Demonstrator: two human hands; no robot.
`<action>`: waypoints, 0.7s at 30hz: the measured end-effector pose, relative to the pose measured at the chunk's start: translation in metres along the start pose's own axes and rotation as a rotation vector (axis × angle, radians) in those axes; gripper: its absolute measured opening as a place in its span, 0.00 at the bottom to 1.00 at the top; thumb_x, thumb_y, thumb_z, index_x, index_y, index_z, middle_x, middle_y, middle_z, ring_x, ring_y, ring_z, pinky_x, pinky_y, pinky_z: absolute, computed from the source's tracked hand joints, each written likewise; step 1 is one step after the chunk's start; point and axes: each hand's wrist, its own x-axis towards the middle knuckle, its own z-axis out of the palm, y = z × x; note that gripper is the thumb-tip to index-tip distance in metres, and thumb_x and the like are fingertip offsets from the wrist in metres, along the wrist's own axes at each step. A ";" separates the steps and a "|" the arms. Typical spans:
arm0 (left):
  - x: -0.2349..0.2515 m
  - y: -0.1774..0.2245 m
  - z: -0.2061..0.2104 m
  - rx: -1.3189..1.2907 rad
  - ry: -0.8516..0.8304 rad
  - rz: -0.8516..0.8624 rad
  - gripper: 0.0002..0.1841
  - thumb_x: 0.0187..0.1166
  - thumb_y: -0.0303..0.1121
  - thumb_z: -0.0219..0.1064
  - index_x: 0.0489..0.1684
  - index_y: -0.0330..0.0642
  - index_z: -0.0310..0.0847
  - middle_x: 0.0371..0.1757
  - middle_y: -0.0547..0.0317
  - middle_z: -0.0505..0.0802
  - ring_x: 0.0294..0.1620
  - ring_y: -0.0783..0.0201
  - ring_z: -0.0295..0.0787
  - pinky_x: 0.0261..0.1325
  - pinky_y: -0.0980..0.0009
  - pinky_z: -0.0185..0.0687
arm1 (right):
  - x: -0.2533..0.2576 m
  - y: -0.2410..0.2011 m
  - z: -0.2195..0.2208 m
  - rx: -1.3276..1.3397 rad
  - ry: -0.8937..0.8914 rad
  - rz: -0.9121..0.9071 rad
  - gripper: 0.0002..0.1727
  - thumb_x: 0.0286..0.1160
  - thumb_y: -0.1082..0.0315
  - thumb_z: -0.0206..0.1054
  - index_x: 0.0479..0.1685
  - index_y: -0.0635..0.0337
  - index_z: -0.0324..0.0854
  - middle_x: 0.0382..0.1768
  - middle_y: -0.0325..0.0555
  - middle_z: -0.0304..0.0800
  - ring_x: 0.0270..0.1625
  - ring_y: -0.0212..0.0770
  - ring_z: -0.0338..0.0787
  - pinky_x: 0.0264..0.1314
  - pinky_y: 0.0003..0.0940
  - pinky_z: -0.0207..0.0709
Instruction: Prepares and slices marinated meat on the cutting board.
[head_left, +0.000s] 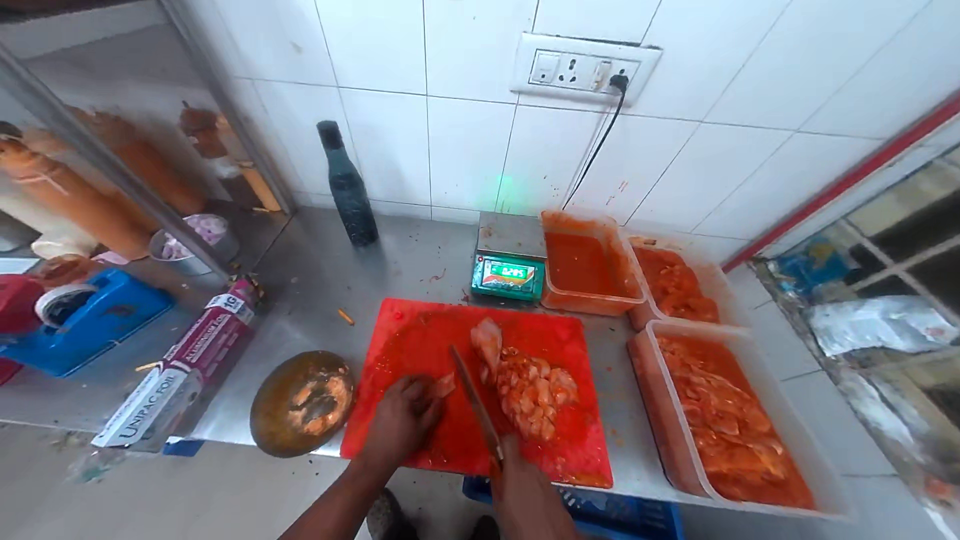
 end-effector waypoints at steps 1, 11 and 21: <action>-0.003 -0.005 0.002 0.006 0.053 0.014 0.20 0.79 0.50 0.68 0.54 0.43 0.93 0.63 0.50 0.93 0.68 0.52 0.89 0.74 0.52 0.81 | 0.001 -0.010 0.000 -0.011 -0.010 -0.027 0.24 0.92 0.56 0.51 0.78 0.58 0.65 0.45 0.59 0.92 0.51 0.60 0.95 0.54 0.57 0.86; -0.004 -0.010 0.002 -0.002 0.043 -0.006 0.16 0.79 0.46 0.67 0.49 0.46 0.95 0.56 0.55 0.96 0.63 0.54 0.90 0.73 0.53 0.81 | 0.013 -0.047 0.011 -0.129 -0.035 0.060 0.23 0.93 0.57 0.50 0.79 0.56 0.63 0.47 0.57 0.93 0.53 0.58 0.96 0.54 0.54 0.88; 0.001 -0.008 0.000 0.012 0.014 -0.017 0.17 0.79 0.45 0.66 0.49 0.44 0.94 0.57 0.53 0.96 0.64 0.54 0.91 0.73 0.54 0.82 | 0.050 -0.063 -0.002 -0.149 -0.034 0.025 0.25 0.87 0.68 0.52 0.82 0.57 0.59 0.52 0.58 0.91 0.56 0.58 0.95 0.57 0.55 0.88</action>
